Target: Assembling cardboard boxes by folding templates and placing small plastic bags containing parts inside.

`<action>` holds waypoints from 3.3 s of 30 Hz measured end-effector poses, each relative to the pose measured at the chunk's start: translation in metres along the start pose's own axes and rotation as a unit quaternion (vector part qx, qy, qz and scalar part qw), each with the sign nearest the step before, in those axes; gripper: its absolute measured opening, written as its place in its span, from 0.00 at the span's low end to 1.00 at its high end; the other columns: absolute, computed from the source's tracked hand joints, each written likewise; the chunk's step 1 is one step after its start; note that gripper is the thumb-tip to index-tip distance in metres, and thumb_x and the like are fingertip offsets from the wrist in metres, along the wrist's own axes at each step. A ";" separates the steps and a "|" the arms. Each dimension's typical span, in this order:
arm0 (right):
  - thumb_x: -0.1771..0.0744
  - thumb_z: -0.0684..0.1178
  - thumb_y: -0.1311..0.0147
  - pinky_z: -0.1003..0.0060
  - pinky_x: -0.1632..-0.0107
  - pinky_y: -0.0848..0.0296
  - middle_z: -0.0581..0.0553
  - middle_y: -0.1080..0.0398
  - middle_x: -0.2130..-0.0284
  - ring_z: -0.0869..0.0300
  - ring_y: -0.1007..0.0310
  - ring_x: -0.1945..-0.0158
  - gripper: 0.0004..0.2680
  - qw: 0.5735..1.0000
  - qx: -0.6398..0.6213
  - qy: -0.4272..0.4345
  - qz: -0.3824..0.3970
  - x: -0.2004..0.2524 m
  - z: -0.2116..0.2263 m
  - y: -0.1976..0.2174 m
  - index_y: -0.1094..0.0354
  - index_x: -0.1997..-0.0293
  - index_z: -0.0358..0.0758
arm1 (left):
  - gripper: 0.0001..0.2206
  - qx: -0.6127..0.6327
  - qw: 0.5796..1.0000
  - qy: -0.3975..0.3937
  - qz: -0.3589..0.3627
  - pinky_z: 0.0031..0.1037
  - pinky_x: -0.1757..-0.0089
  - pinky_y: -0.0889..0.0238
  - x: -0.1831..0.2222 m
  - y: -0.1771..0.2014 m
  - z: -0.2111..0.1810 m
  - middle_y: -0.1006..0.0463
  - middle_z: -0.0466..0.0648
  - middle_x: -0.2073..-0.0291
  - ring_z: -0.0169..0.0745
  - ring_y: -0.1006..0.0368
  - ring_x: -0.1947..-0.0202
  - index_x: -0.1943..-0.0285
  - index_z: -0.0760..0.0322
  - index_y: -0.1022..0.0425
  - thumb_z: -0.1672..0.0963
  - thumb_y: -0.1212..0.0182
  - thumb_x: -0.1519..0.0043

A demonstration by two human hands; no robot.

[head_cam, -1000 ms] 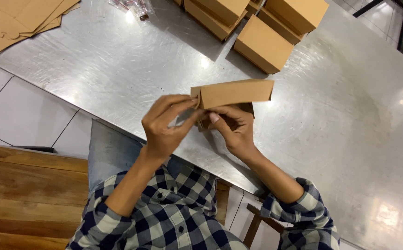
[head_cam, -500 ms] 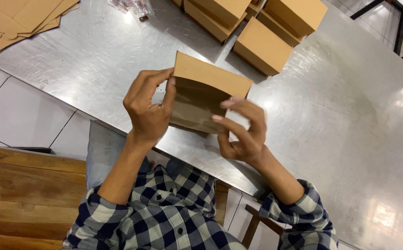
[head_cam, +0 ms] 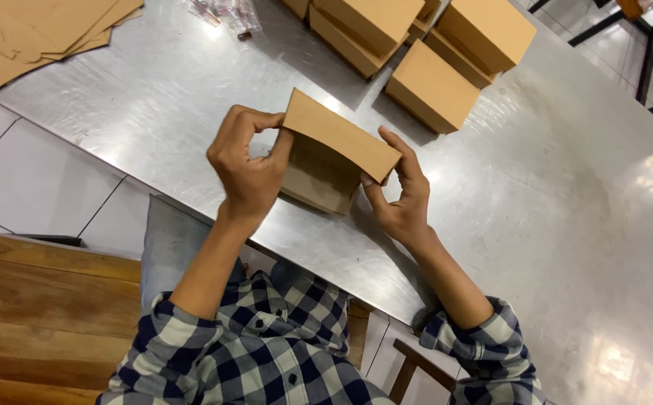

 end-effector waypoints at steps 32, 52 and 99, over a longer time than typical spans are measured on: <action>0.28 0.65 0.58 0.64 0.80 0.25 0.38 0.28 0.80 0.53 0.26 0.81 0.23 0.914 -0.134 -0.373 -0.084 0.011 -0.074 -0.002 0.31 0.72 0.33 | 0.15 0.073 0.917 0.198 0.338 0.41 0.48 0.35 -0.048 -0.031 0.140 0.27 0.51 0.45 0.52 0.30 0.44 0.43 0.59 0.27 0.50 0.37 0.33; 0.29 0.65 0.54 0.71 0.81 0.34 0.43 0.32 0.86 0.58 0.32 0.85 0.24 0.925 -0.110 -0.360 -0.060 0.006 -0.064 -0.004 0.38 0.84 0.39 | 0.13 -0.151 0.944 -0.068 0.286 0.34 0.67 0.38 -0.054 -0.040 0.174 0.27 0.40 0.68 0.42 0.32 0.66 0.68 0.58 0.21 0.52 0.21 0.40; 0.33 0.55 0.39 0.64 0.56 0.21 0.45 0.23 0.59 0.59 0.23 0.55 0.15 0.950 -0.090 -0.243 -0.176 0.029 -0.067 0.005 0.28 0.51 0.32 | 0.07 -0.003 0.982 -0.023 0.190 0.36 0.51 0.31 -0.083 -0.016 0.110 0.20 0.55 0.58 0.50 0.23 0.54 0.58 0.69 0.24 0.67 0.36 0.41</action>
Point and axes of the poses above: each hand's wrist, its own x-axis away from the middle knuckle, its own y-axis out of the back of the hand, z = x × y, the point moved 6 cm from there along -x, towards the middle knuckle
